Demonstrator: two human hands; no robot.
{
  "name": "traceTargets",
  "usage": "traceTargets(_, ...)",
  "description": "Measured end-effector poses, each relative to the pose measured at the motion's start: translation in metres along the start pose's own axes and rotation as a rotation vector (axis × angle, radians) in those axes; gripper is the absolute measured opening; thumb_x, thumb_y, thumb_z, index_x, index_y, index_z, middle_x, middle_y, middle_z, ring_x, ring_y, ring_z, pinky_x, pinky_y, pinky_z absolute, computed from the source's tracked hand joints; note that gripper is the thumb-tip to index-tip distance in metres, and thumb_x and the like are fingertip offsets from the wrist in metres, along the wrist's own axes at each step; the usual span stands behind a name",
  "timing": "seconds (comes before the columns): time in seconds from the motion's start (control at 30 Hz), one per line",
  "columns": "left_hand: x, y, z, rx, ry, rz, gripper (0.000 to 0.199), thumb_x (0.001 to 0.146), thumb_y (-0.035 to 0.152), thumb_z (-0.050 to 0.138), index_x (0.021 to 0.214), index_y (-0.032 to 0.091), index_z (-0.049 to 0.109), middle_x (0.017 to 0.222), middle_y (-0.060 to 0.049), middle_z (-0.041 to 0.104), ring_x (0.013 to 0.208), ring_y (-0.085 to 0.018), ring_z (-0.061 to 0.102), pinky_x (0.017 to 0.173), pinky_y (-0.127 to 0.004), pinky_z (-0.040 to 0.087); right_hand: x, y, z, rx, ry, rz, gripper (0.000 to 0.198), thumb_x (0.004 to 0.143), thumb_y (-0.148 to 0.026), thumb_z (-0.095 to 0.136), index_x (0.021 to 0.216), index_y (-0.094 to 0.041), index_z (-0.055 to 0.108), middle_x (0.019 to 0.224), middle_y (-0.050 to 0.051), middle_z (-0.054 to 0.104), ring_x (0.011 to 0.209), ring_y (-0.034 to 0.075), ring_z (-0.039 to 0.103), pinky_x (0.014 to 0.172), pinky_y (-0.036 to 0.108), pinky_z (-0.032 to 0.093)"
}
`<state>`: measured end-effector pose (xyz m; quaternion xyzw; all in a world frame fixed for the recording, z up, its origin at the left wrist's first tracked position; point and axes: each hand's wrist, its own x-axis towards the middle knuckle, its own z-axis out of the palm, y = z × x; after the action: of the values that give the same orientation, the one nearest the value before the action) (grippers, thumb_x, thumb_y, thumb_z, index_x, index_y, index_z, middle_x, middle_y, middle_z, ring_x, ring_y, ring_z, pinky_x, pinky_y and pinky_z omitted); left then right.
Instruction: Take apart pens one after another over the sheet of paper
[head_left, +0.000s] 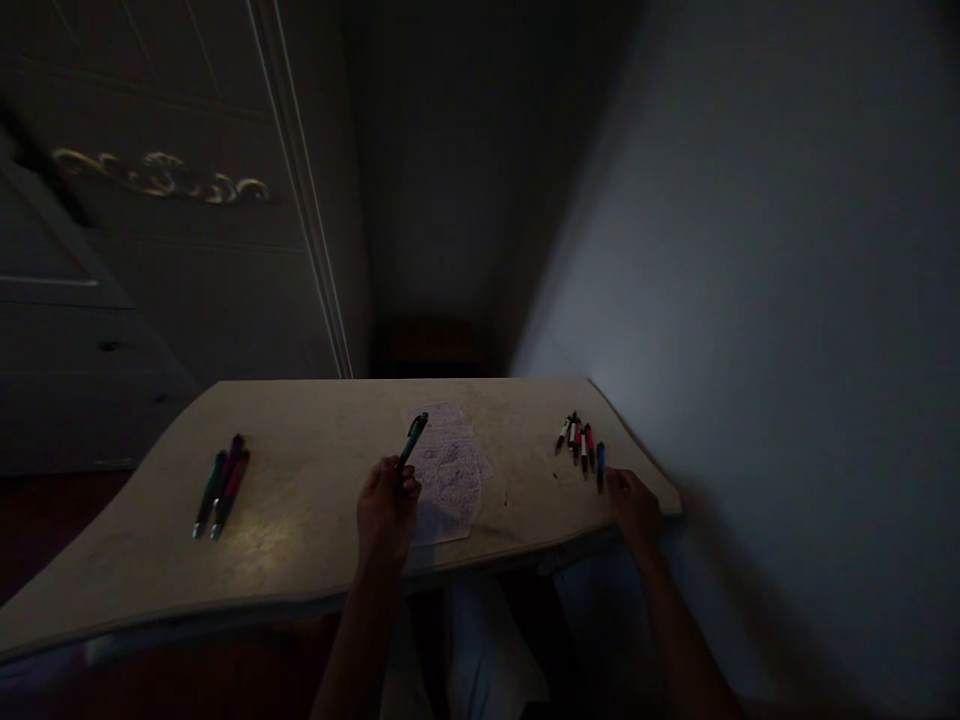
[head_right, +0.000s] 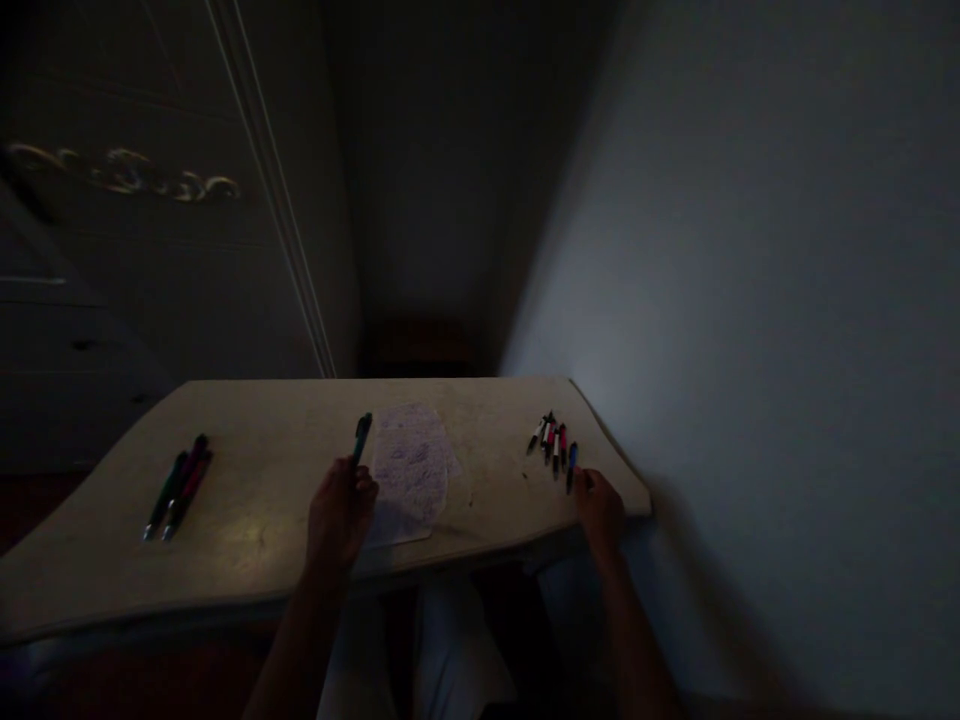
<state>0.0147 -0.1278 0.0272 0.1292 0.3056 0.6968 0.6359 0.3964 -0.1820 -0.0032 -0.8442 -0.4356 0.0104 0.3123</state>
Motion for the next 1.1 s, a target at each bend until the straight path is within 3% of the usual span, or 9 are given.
traceTargets(0.17,0.003,-0.01,0.003,-0.005,0.022,-0.016,0.037,0.06,0.036,0.089,0.079,0.016,0.062,0.068,0.002,0.061,0.058,-0.006,0.058,0.05,-0.014,0.047,-0.01,-0.016,0.008,0.241,0.182,-0.082,0.066,0.083,-0.069,0.041,0.091,-0.011,0.071,0.085,0.019,0.072,0.074,0.025,0.063,0.07,0.033,0.046)
traceTargets(0.23,0.005,-0.015,0.002,0.02,0.009,-0.006,0.039,0.06,0.037,0.089,0.08,0.016,0.063,0.071,0.0,0.065,0.059,-0.006,0.059,0.053,-0.015,0.049,-0.021,-0.039,0.017,0.373,0.159,-0.134,0.063,0.081,-0.071,0.046,0.086,-0.013,0.07,0.081,0.016,0.071,0.073,0.024,0.063,0.071,0.034,0.048)
traceTargets(0.37,0.008,-0.025,0.003,0.09,-0.045,0.046,0.042,0.06,0.042,0.088,0.083,0.017,0.063,0.078,-0.002,0.069,0.058,-0.007,0.059,0.054,-0.018,0.048,-0.043,-0.105,0.043,0.724,-0.228,-0.315,0.045,0.081,-0.063,0.059,0.084,-0.02,0.07,0.084,0.008,0.07,0.079,0.023,0.063,0.077,0.034,0.049)
traceTargets(0.5,0.008,-0.032,0.004,0.279,-0.037,0.128,0.04,0.06,0.037,0.087,0.085,0.017,0.062,0.073,-0.001,0.069,0.062,-0.011,0.064,0.057,-0.022,0.049,-0.052,-0.171,0.069,1.179,-0.61,-0.315,0.052,0.079,-0.066,0.063,0.109,-0.024,0.066,0.094,0.007,0.068,0.086,0.022,0.062,0.076,0.033,0.049)
traceTargets(0.67,0.007,-0.029,0.002,0.585,-0.146,0.239,0.03,0.065,0.032,0.083,0.086,0.018,0.066,0.087,-0.007,0.074,0.083,-0.02,0.071,0.076,-0.032,0.056,-0.056,-0.225,0.096,1.565,-1.0,-0.08,0.05,0.081,-0.065,0.059,0.105,-0.022,0.066,0.097,0.009,0.069,0.091,0.025,0.064,0.074,0.035,0.049)
traceTargets(0.77,0.016,-0.019,-0.004,0.802,-0.262,0.275,0.028,0.068,0.033,0.079,0.09,0.019,0.069,0.092,-0.008,0.074,0.088,-0.022,0.071,0.079,-0.034,0.056,-0.049,-0.239,0.108,1.652,-1.016,0.083,0.035,0.08,-0.05,0.067,0.1,-0.021,0.067,0.09,0.006,0.069,0.08,0.02,0.064,0.07,0.033,0.049)
traceTargets(0.87,0.037,-0.005,-0.012,0.975,-0.239,0.337,0.031,0.071,0.04,0.076,0.093,0.019,0.07,0.096,-0.01,0.074,0.091,-0.024,0.07,0.076,-0.033,0.055,-0.032,-0.242,0.117,1.705,-0.995,0.229,0.025,0.078,-0.035,0.071,0.098,-0.022,0.066,0.078,0.001,0.065,0.063,0.013,0.057,0.063,0.029,0.046)
traceTargets(0.93,0.056,0.005,-0.017,1.039,-0.186,0.374,0.033,0.075,0.046,0.071,0.092,0.018,0.069,0.096,-0.01,0.074,0.089,-0.023,0.07,0.074,-0.033,0.054,-0.019,-0.241,0.123,1.73,-1.031,0.288,0.021,0.082,-0.038,0.065,0.094,-0.021,0.065,0.062,-0.004,0.053,0.05,0.011,0.045,0.054,0.027,0.04)
traceTargets(1.1,0.098,0.017,-0.02,1.151,-0.215,0.391,0.032,0.075,0.047,0.066,0.086,0.017,0.069,0.088,-0.009,0.073,0.082,-0.022,0.068,0.071,-0.031,0.054,0.008,-0.235,0.128,1.808,-1.058,0.294,0.043,0.09,-0.057,0.044,0.072,-0.02,0.059,0.053,-0.006,0.034,0.044,0.01,0.029,0.048,0.026,0.031)
